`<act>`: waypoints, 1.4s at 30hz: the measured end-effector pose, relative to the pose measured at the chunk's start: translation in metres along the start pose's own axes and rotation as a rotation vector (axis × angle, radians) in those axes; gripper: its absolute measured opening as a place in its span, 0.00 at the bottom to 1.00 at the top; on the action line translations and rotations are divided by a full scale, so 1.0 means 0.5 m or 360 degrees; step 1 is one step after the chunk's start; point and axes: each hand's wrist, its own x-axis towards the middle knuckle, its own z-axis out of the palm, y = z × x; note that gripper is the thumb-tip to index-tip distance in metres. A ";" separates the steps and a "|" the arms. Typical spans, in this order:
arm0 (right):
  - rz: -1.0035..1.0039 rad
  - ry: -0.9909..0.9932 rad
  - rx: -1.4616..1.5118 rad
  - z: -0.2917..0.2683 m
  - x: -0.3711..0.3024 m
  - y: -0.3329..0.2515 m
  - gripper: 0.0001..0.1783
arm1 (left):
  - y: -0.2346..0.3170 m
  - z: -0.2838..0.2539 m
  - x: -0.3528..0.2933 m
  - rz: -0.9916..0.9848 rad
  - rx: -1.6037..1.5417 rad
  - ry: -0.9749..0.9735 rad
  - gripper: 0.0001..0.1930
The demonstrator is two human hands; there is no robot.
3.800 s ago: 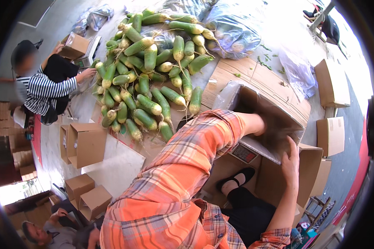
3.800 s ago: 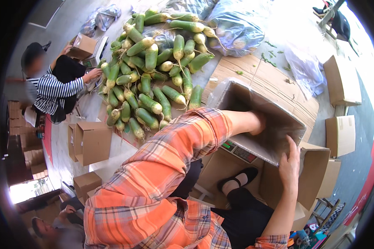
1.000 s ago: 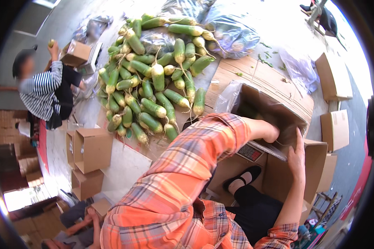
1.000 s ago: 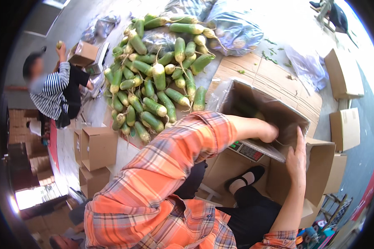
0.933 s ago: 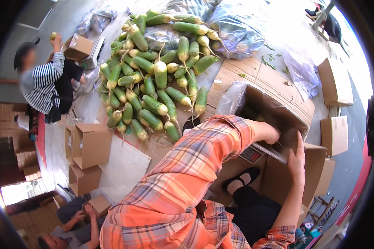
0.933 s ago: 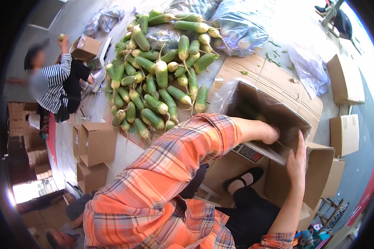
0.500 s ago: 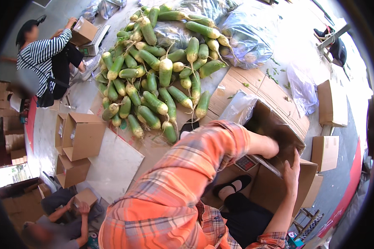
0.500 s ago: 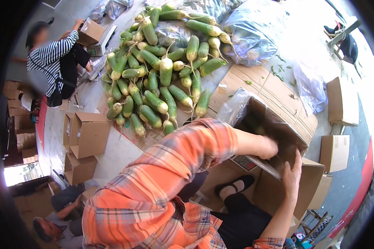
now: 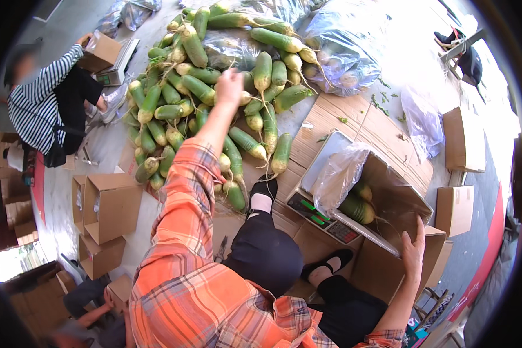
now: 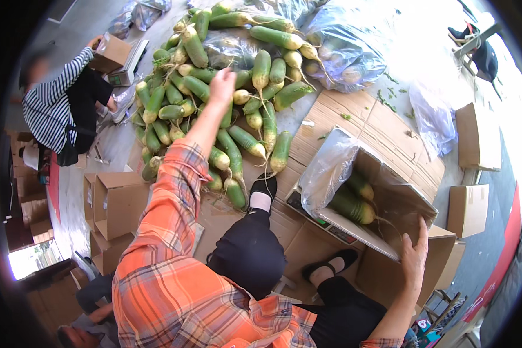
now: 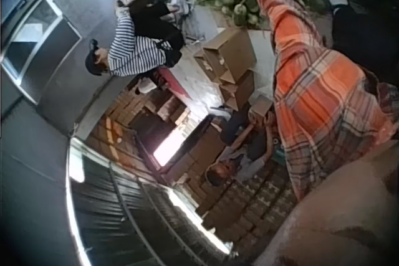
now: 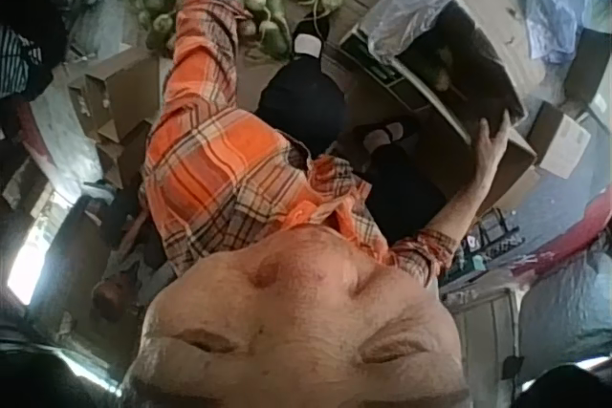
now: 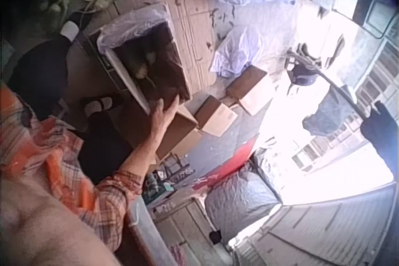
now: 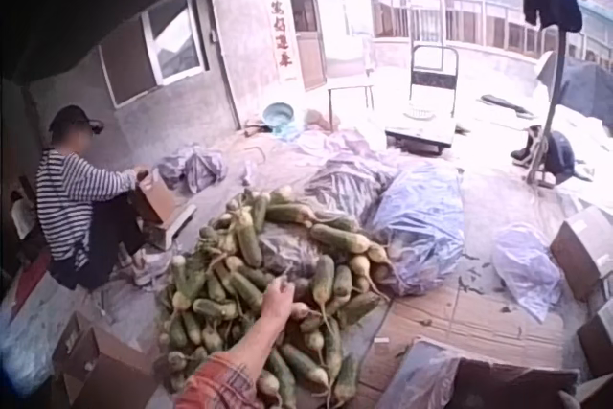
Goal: Packing large radishes or similar green vegetables into plastic bags and cardboard boxes for shipment.
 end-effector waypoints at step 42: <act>0.0095 0.0024 0.0080 0.000 0.005 0.033 0.33 | 0.679 -0.012 -0.485 0.0862 -0.0946 -0.2072 0.11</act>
